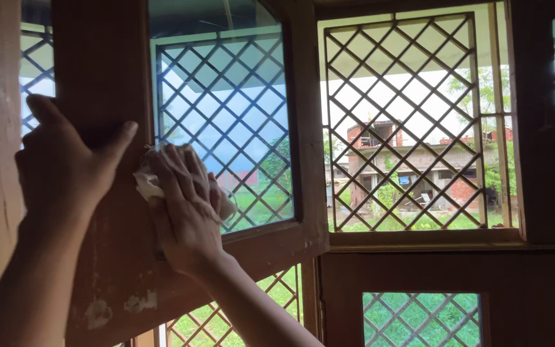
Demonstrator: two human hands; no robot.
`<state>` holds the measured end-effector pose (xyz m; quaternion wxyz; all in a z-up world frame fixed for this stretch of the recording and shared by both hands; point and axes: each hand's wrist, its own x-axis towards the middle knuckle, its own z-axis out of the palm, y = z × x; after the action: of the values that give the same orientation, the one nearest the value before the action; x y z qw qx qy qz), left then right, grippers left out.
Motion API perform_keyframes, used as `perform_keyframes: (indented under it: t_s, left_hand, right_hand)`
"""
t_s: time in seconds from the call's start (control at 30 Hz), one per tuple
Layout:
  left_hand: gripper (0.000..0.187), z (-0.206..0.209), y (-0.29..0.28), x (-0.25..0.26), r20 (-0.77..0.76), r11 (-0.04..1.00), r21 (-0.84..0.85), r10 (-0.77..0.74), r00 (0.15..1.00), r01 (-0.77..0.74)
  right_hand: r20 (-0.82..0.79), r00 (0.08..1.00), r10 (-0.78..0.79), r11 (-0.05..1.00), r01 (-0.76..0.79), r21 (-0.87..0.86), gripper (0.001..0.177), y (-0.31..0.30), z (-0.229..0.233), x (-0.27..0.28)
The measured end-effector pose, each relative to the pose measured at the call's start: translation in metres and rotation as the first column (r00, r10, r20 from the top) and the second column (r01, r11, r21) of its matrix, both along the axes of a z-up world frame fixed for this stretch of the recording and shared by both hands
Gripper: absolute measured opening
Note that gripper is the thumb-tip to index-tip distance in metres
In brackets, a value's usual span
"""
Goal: The person wipes the glass panes and wooden frames of several windows using a white cloth.
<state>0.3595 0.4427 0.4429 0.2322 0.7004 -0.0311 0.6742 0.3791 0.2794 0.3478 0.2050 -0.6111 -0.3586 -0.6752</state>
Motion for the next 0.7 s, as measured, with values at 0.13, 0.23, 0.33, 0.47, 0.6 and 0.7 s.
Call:
perform_keyframes:
  t_s: [0.13,0.23,0.33,0.47,0.6,0.7]
  left_hand:
    - [0.106,0.002,0.002,0.001,0.001,1.0,0.019,0.018,1.0,-0.018]
    - [0.1,-0.001,0.007,0.008,0.009,0.999,0.04,-0.017,1.0,0.016]
    - [0.094,0.001,0.012,0.019,0.025,0.998,0.061,-0.026,0.999,0.024]
    - [0.093,0.002,0.009,0.02,0.029,0.997,0.062,0.044,0.999,-0.046]
    - [0.11,0.002,0.005,0.015,0.073,0.994,0.061,0.086,0.994,-0.09]
    - [0.113,0.004,0.0,0.018,-0.106,0.995,-0.003,0.095,0.99,-0.096]
  right_hand:
    - [0.018,0.99,-0.139,0.989,0.14,-0.046,0.06,-0.013,0.004,-0.006]
    - [-0.027,0.958,-0.286,0.958,0.287,0.017,0.063,-0.048,-0.006,0.028]
    - [-0.219,0.943,-0.25,0.952,0.28,0.121,0.07,-0.111,0.005,0.067]
    - [-0.154,0.882,-0.445,0.841,0.471,0.269,0.062,-0.155,0.027,0.091]
    - [-0.221,0.936,-0.274,0.856,0.342,0.387,0.061,-0.153,0.086,0.091]
    - [-0.12,0.988,0.095,0.837,-0.014,0.548,0.055,-0.117,0.14,0.09]
